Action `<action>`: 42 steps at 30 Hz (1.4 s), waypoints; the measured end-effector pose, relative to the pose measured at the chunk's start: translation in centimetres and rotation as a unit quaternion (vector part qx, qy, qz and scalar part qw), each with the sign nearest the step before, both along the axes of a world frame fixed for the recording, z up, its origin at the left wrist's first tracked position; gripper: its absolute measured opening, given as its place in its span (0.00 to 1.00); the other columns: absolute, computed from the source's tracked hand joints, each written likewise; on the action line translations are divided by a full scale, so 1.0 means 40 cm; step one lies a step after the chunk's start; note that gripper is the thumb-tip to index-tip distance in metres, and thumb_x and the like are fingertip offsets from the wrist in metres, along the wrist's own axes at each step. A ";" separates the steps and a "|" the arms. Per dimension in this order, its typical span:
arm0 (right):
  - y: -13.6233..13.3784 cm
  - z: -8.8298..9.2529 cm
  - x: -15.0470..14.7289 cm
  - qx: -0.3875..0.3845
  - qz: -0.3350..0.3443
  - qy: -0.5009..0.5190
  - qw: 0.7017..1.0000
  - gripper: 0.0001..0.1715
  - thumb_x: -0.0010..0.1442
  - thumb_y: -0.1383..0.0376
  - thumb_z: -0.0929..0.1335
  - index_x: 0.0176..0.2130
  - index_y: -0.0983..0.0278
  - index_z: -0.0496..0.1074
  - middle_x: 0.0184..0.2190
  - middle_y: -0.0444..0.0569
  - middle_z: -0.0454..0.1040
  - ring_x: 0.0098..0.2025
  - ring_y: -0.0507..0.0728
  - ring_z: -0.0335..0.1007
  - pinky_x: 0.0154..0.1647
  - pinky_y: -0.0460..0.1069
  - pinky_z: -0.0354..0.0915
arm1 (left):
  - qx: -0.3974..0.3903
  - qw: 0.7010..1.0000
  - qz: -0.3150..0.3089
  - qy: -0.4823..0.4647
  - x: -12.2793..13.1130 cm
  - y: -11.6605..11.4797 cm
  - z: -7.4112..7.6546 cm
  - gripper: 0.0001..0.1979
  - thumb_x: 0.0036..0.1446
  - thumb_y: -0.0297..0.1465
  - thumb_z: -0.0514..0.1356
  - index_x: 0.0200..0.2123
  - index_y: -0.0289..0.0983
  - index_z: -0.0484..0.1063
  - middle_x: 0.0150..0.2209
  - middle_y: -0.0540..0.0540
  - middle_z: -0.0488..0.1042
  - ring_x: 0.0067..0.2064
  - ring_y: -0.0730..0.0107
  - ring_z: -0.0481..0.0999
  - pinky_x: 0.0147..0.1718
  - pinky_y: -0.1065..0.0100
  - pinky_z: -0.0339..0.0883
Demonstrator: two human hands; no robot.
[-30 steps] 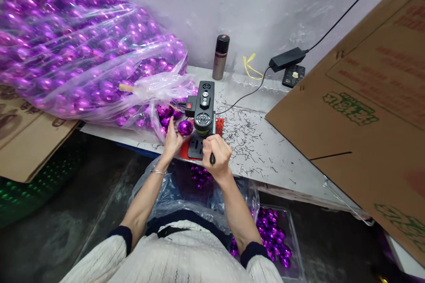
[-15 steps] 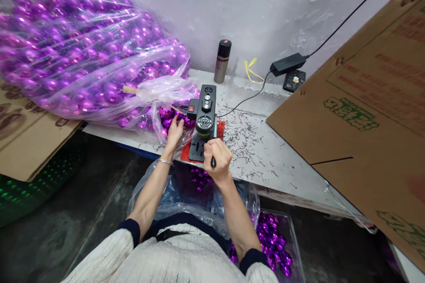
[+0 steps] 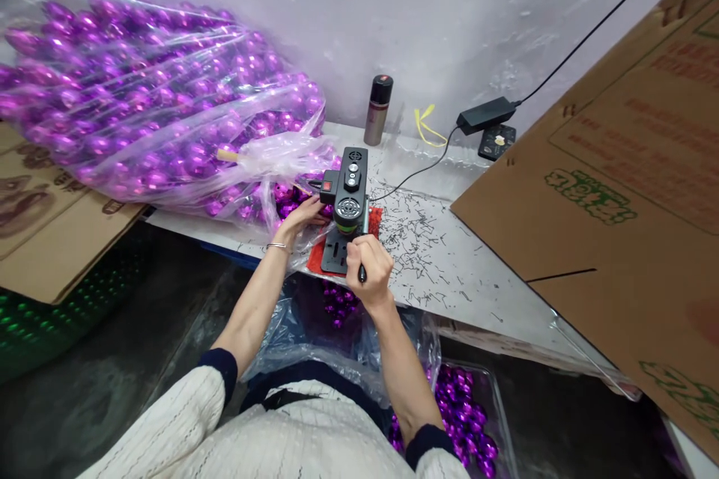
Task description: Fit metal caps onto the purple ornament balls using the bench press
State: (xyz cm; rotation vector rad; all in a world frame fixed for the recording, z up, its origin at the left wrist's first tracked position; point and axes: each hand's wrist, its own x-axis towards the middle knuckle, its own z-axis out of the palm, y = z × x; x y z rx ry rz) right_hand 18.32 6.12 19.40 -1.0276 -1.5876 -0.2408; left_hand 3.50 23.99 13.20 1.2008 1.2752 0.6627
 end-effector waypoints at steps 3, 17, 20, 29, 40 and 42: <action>0.001 -0.003 0.000 -0.001 -0.003 0.003 1.000 0.15 0.68 0.73 0.61 0.29 0.60 0.64 0.25 0.44 0.68 0.29 0.52 0.65 0.31 0.49 0.59 | -0.007 0.996 -0.009 -0.090 -0.013 -0.020 -0.005 0.24 0.67 0.43 0.60 0.63 0.45 0.69 0.58 0.41 0.77 0.39 0.67 0.82 0.43 0.64 0.77; -0.005 -0.001 0.001 -0.008 0.004 0.000 1.000 0.16 0.67 0.73 0.61 0.29 0.60 0.64 0.25 0.43 0.68 0.28 0.51 0.64 0.31 0.49 0.60 | 0.023 0.996 0.028 -0.078 0.032 -0.019 -0.037 0.20 0.60 0.43 0.66 0.50 0.36 0.76 0.49 0.42 0.80 0.46 0.65 0.80 0.42 0.69 0.73; -0.004 -0.001 0.001 -0.001 0.004 -0.002 1.000 0.15 0.67 0.73 0.62 0.29 0.60 0.64 0.25 0.43 0.68 0.28 0.51 0.64 0.30 0.49 0.60 | 0.011 0.998 0.022 -0.065 0.031 -0.012 -0.030 0.20 0.56 0.38 0.70 0.49 0.34 0.75 0.47 0.41 0.80 0.42 0.67 0.80 0.40 0.70 0.73; -0.006 0.002 0.005 -0.008 -0.011 -0.015 1.000 0.16 0.69 0.71 0.61 0.29 0.60 0.64 0.24 0.44 0.68 0.28 0.52 0.65 0.29 0.49 0.60 | -0.067 0.978 0.087 -0.177 -0.014 -0.045 0.001 0.26 0.63 0.38 0.65 0.62 0.42 0.68 0.52 0.43 0.79 0.38 0.69 0.82 0.41 0.65 0.77; 0.008 0.092 0.008 -0.080 -0.028 0.030 0.996 0.21 0.71 0.65 0.61 0.25 0.59 0.62 0.21 0.42 0.62 0.25 0.51 0.61 0.31 0.50 0.59 | -0.035 0.957 0.045 -0.284 -0.073 -0.366 -0.013 0.27 0.63 0.44 0.64 0.63 0.47 0.67 0.60 0.43 0.75 0.56 0.59 0.80 0.57 0.53 0.75; 0.007 0.098 0.006 -0.086 -0.032 0.031 0.995 0.22 0.72 0.64 0.60 0.25 0.59 0.61 0.21 0.42 0.62 0.25 0.50 0.61 0.30 0.50 0.59 | -0.035 0.960 0.066 -0.268 -0.045 -0.378 -0.044 0.28 0.61 0.44 0.66 0.62 0.44 0.67 0.60 0.42 0.75 0.56 0.59 0.80 0.56 0.55 0.76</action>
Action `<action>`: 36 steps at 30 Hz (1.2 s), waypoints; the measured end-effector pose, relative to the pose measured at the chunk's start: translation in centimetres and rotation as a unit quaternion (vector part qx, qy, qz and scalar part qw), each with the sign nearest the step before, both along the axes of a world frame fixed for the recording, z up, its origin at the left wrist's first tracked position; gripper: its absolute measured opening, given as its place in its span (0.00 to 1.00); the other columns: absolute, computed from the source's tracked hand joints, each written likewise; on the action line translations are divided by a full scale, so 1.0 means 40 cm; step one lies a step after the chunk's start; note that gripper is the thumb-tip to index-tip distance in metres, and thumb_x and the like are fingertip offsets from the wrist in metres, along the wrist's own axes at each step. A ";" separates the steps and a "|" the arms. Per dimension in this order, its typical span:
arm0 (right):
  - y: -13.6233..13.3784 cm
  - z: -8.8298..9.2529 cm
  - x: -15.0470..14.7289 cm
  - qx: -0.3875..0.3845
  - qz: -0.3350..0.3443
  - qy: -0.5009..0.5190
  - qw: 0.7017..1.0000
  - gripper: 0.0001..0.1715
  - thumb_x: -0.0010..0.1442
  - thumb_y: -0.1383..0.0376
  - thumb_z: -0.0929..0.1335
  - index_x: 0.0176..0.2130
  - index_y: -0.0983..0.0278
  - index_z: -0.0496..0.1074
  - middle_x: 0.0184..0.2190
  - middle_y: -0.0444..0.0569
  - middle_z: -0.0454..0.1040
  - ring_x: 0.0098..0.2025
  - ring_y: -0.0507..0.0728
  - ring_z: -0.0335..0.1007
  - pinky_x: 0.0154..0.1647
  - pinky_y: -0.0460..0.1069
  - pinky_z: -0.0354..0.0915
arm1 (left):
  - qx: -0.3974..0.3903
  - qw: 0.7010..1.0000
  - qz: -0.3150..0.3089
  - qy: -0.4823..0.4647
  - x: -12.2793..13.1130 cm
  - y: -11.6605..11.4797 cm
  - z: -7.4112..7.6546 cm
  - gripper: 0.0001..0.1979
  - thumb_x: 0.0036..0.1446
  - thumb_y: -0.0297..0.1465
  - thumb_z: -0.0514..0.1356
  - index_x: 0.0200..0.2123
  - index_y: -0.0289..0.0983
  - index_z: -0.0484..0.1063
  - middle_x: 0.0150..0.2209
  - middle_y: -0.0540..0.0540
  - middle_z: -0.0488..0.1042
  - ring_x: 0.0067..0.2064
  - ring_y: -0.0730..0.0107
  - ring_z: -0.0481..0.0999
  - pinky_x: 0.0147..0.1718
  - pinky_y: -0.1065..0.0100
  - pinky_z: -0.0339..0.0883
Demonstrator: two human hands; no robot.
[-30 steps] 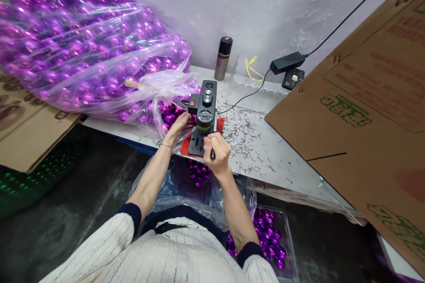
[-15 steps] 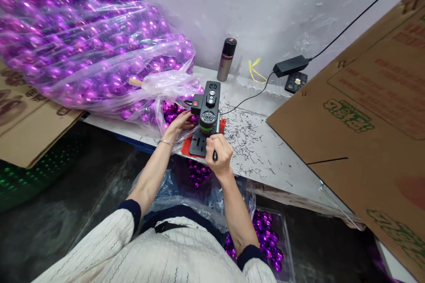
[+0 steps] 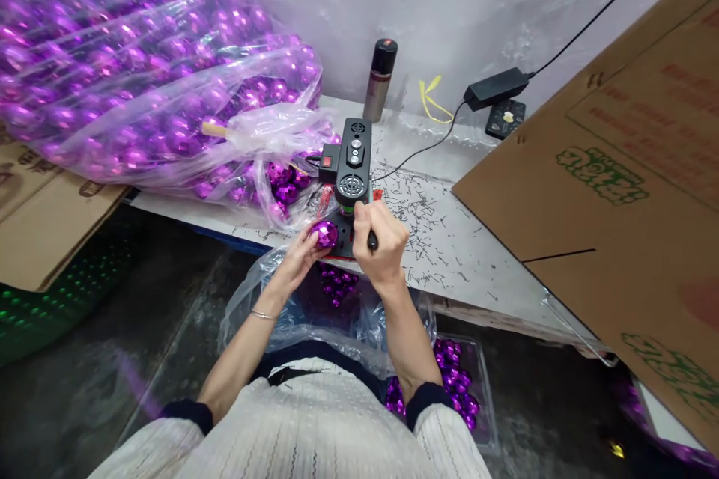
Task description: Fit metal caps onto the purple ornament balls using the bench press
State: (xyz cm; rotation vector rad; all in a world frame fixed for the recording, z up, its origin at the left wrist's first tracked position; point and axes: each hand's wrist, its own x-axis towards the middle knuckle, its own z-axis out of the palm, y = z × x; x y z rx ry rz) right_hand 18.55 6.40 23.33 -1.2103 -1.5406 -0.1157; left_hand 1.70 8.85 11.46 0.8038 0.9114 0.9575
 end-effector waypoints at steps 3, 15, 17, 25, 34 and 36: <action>-0.004 -0.001 -0.001 0.001 0.003 -0.002 1.000 0.22 0.72 0.64 0.60 0.25 0.59 0.60 0.21 0.42 0.62 0.25 0.50 0.61 0.30 0.50 0.58 | 0.047 0.997 0.040 0.045 0.041 0.016 -0.034 0.30 0.59 0.43 0.67 0.61 0.41 0.66 0.57 0.40 0.77 0.56 0.59 0.79 0.56 0.57 0.74; -0.015 -0.026 0.005 0.023 0.028 -0.025 0.999 0.16 0.68 0.71 0.62 0.28 0.60 0.66 0.23 0.43 0.70 0.27 0.51 0.65 0.31 0.50 0.60 | 0.230 0.940 0.038 0.248 0.077 0.086 -0.045 0.29 0.56 0.37 0.71 0.59 0.40 0.71 0.58 0.40 0.76 0.60 0.52 0.76 0.63 0.53 0.66; -0.017 -0.026 0.006 0.025 0.030 -0.034 0.999 0.16 0.68 0.72 0.62 0.29 0.60 0.66 0.24 0.44 0.70 0.27 0.51 0.65 0.30 0.49 0.61 | 0.265 0.926 0.031 0.268 0.074 0.093 -0.053 0.30 0.54 0.37 0.72 0.59 0.40 0.72 0.60 0.38 0.75 0.63 0.50 0.72 0.66 0.51 0.62; -0.020 -0.034 0.010 0.037 0.033 -0.054 0.997 0.14 0.67 0.73 0.62 0.30 0.60 0.66 0.25 0.44 0.71 0.28 0.51 0.66 0.30 0.49 0.61 | 0.348 0.897 -0.004 0.273 0.084 0.083 -0.088 0.31 0.56 0.40 0.71 0.61 0.40 0.70 0.61 0.36 0.74 0.65 0.49 0.71 0.67 0.49 0.61; -0.025 -0.119 -0.002 0.074 0.030 -0.037 0.996 0.13 0.66 0.73 0.62 0.31 0.60 0.66 0.26 0.44 0.71 0.29 0.52 0.67 0.29 0.49 0.62 | 0.345 0.897 -0.002 0.274 0.084 0.085 -0.105 0.33 0.55 0.42 0.72 0.61 0.41 0.72 0.60 0.38 0.76 0.63 0.49 0.74 0.65 0.49 0.64; -0.021 -0.143 -0.006 0.089 0.030 -0.031 0.995 0.13 0.67 0.71 0.62 0.31 0.60 0.65 0.27 0.45 0.70 0.28 0.52 0.66 0.28 0.48 0.62 | 0.357 0.891 0.000 0.279 0.084 0.087 -0.110 0.33 0.55 0.42 0.72 0.62 0.41 0.71 0.60 0.37 0.76 0.63 0.49 0.74 0.65 0.49 0.65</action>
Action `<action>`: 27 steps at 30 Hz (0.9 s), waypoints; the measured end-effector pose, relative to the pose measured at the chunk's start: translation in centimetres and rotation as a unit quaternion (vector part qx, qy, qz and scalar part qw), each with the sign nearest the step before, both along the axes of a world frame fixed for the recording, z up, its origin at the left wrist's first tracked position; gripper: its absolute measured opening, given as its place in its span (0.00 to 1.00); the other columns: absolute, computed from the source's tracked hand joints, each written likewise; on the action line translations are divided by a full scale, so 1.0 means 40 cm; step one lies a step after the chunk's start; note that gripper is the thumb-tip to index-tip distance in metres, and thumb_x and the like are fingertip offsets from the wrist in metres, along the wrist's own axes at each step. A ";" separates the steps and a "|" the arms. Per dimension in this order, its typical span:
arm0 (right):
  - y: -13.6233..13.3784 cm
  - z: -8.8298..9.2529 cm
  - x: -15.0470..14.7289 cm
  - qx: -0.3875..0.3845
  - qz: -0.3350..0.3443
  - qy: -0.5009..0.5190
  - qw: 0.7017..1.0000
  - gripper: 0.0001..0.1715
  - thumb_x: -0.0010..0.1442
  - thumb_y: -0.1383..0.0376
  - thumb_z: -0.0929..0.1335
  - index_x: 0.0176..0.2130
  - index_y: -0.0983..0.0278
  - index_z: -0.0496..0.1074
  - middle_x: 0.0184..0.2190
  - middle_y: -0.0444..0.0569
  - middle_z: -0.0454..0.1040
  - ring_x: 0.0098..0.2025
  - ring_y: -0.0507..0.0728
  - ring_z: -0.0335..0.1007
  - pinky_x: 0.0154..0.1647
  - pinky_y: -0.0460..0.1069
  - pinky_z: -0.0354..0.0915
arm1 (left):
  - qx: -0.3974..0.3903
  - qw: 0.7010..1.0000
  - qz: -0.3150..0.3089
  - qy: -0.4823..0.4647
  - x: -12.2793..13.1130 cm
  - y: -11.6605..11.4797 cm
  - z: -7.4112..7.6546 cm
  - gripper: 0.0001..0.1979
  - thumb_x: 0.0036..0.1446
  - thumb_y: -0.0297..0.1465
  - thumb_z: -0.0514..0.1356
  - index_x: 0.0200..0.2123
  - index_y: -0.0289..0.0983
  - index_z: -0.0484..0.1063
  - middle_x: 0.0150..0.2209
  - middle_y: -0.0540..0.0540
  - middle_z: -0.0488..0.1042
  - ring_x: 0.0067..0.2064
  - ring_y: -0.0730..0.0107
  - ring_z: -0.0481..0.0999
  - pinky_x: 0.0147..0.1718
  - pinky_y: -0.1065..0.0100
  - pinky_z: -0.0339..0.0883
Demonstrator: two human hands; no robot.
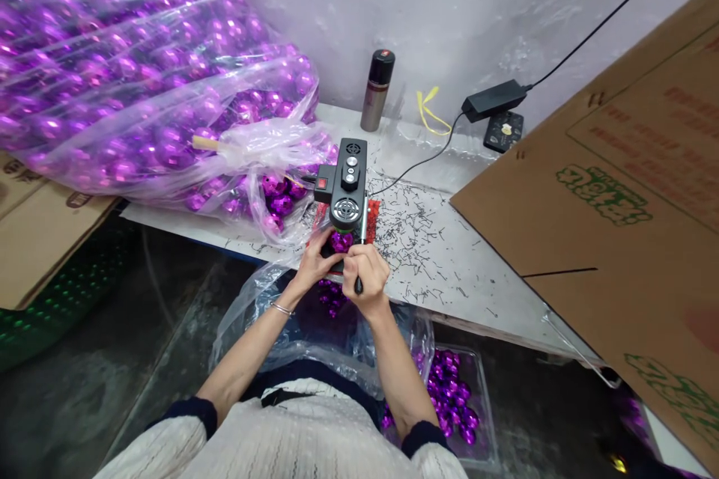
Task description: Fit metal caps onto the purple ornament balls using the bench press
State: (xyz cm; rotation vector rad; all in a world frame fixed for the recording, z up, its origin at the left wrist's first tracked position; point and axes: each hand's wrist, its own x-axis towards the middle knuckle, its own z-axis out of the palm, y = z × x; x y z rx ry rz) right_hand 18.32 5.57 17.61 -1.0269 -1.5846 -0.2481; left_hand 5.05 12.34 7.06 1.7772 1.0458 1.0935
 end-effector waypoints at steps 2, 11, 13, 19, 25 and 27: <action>0.006 -0.021 -0.003 0.012 0.000 0.008 1.000 0.14 0.69 0.69 0.60 0.30 0.59 0.64 0.27 0.45 0.69 0.27 0.52 0.64 0.28 0.49 0.62 | 0.014 1.000 0.000 0.009 0.000 0.002 -0.006 0.33 0.55 0.43 0.72 0.62 0.39 0.71 0.60 0.36 0.76 0.62 0.49 0.75 0.64 0.48 0.66; 0.025 -0.081 -0.002 0.042 -0.005 0.027 0.999 0.16 0.72 0.64 0.58 0.30 0.58 0.61 0.26 0.44 0.67 0.26 0.52 0.62 0.30 0.51 0.61 | 0.037 0.999 0.004 0.020 0.001 0.001 -0.017 0.33 0.57 0.41 0.71 0.62 0.38 0.70 0.59 0.36 0.77 0.61 0.50 0.76 0.62 0.50 0.69; 0.026 -0.089 -0.001 0.040 -0.001 0.029 0.999 0.16 0.72 0.63 0.58 0.31 0.58 0.61 0.26 0.44 0.67 0.27 0.53 0.63 0.30 0.51 0.62 | 0.029 0.999 0.004 0.014 0.002 -0.001 -0.017 0.33 0.56 0.40 0.72 0.62 0.38 0.70 0.59 0.36 0.76 0.61 0.50 0.76 0.62 0.49 0.69; 0.027 -0.082 0.003 0.061 -0.006 -0.018 0.998 0.17 0.71 0.67 0.58 0.29 0.58 0.60 0.25 0.43 0.66 0.26 0.52 0.63 0.30 0.50 0.62 | 0.017 1.000 0.002 0.006 0.006 0.001 -0.010 0.31 0.57 0.40 0.71 0.62 0.39 0.71 0.60 0.36 0.76 0.62 0.50 0.76 0.62 0.48 0.68; 0.014 0.044 0.004 -0.021 -0.001 0.058 0.998 0.18 0.69 0.70 0.60 0.27 0.59 0.63 0.24 0.43 0.67 0.27 0.52 0.65 0.29 0.50 0.59 | 0.065 0.998 0.005 0.025 0.007 -0.016 -0.026 0.33 0.59 0.39 0.70 0.65 0.39 0.66 0.61 0.34 0.75 0.63 0.48 0.74 0.63 0.45 0.67; 0.009 0.076 0.002 -0.052 -0.001 0.081 0.995 0.19 0.69 0.71 0.61 0.26 0.60 0.63 0.23 0.43 0.67 0.28 0.52 0.65 0.32 0.50 0.60 | 0.121 0.991 0.018 0.054 -0.004 -0.060 -0.046 0.33 0.64 0.37 0.65 0.68 0.39 0.59 0.62 0.33 0.73 0.65 0.50 0.73 0.65 0.44 0.65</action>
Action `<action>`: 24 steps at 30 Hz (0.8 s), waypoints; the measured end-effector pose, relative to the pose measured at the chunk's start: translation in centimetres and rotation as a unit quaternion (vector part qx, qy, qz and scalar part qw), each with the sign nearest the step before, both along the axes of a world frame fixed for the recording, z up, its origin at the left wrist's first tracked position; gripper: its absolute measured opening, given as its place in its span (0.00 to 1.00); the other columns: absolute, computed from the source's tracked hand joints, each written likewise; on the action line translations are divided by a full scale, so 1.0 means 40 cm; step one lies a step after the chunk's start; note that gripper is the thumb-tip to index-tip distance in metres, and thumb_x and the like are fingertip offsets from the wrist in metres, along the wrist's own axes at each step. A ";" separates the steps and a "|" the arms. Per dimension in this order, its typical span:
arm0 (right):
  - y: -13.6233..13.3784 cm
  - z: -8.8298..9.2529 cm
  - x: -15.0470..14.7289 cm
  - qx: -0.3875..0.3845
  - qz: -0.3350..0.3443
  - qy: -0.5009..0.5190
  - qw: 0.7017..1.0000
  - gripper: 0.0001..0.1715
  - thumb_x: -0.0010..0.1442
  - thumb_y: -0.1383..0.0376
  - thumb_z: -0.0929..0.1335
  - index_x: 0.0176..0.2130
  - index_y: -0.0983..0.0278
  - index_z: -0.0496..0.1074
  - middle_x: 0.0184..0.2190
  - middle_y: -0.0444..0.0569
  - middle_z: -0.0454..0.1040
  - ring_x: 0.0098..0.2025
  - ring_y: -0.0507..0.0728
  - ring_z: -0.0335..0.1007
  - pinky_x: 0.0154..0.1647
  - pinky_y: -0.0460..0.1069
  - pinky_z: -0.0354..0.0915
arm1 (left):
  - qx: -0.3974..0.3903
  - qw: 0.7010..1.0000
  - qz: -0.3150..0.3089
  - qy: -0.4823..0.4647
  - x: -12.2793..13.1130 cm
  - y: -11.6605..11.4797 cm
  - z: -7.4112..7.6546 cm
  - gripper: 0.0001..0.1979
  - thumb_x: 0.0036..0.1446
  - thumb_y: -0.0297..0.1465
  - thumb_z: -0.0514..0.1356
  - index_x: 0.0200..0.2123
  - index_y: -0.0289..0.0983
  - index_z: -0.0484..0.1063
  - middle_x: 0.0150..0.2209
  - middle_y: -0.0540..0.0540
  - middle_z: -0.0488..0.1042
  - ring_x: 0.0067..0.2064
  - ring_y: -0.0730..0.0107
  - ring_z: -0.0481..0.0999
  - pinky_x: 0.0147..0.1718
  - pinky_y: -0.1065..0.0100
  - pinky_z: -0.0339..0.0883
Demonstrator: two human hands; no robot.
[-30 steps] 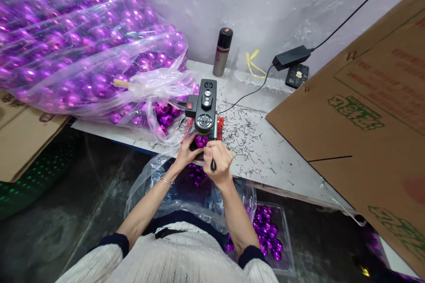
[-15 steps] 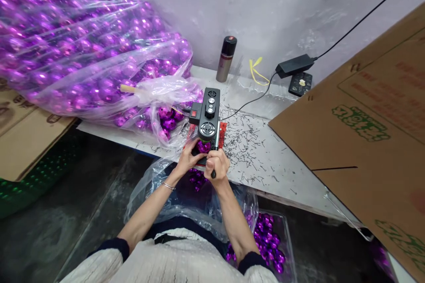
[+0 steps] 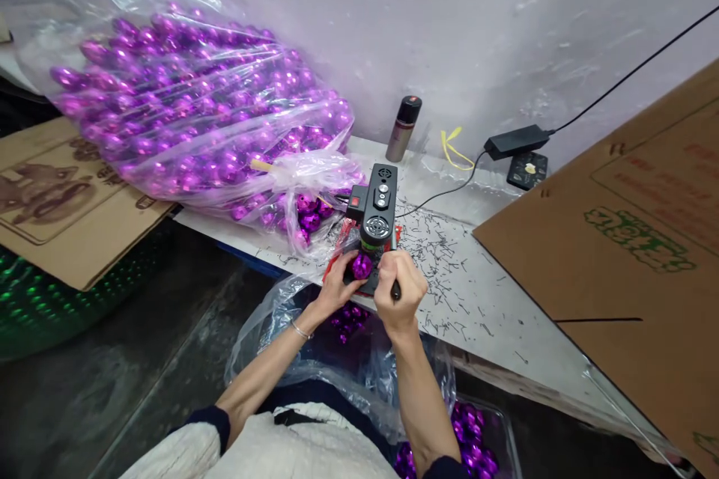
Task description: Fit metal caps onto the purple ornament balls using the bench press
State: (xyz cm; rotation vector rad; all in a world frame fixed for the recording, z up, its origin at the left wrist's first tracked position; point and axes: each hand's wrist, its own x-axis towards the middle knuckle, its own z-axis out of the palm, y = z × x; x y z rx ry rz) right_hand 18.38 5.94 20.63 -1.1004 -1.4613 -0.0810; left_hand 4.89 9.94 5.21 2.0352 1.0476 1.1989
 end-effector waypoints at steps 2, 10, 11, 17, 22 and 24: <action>-0.004 0.007 -0.002 -0.005 0.000 -0.003 1.000 0.18 0.68 0.71 0.61 0.26 0.60 0.63 0.24 0.43 0.67 0.28 0.52 0.65 0.32 0.50 0.61 | 0.060 0.997 0.010 0.042 -0.021 -0.058 -0.024 0.35 0.68 0.36 0.60 0.72 0.40 0.50 0.65 0.31 0.69 0.68 0.51 0.69 0.66 0.43 0.63; -0.012 -0.059 0.000 0.024 -0.004 -0.051 0.998 0.16 0.66 0.73 0.61 0.28 0.60 0.66 0.25 0.43 0.69 0.28 0.53 0.67 0.31 0.50 0.62 | 0.095 0.978 0.112 0.151 -0.110 0.041 0.083 0.37 0.69 0.47 0.55 0.73 0.35 0.51 0.70 0.28 0.61 0.72 0.45 0.62 0.67 0.44 0.60; -0.012 -0.060 0.001 0.024 -0.002 -0.051 0.998 0.16 0.66 0.73 0.61 0.28 0.60 0.65 0.25 0.43 0.69 0.28 0.53 0.67 0.31 0.50 0.62 | 0.073 0.968 0.175 0.167 -0.117 0.101 0.122 0.32 0.71 0.42 0.53 0.71 0.33 0.55 0.70 0.27 0.61 0.71 0.46 0.62 0.68 0.44 0.58; -0.014 -0.054 -0.002 0.017 0.002 -0.050 0.999 0.16 0.66 0.75 0.61 0.29 0.60 0.64 0.26 0.42 0.69 0.29 0.51 0.66 0.31 0.48 0.61 | -0.051 0.893 0.291 0.339 -0.144 0.329 0.278 0.22 0.64 0.23 0.54 0.61 0.27 0.68 0.60 0.25 0.71 0.62 0.41 0.70 0.62 0.45 0.62; -0.014 -0.056 -0.003 0.020 0.001 -0.051 0.999 0.16 0.66 0.75 0.61 0.28 0.60 0.64 0.26 0.43 0.69 0.28 0.52 0.66 0.31 0.49 0.61 | -0.071 0.943 0.221 0.239 -0.187 0.329 0.279 0.24 0.58 0.30 0.66 0.57 0.30 0.71 0.57 0.29 0.74 0.61 0.43 0.72 0.62 0.48 0.64; -0.011 -0.056 -0.001 0.021 0.000 -0.053 0.998 0.16 0.66 0.74 0.61 0.28 0.60 0.65 0.26 0.43 0.70 0.28 0.52 0.66 0.30 0.49 0.61 | -0.096 0.974 0.185 0.092 -0.200 0.302 0.271 0.28 0.55 0.36 0.70 0.57 0.33 0.71 0.57 0.32 0.75 0.60 0.45 0.74 0.62 0.49 0.65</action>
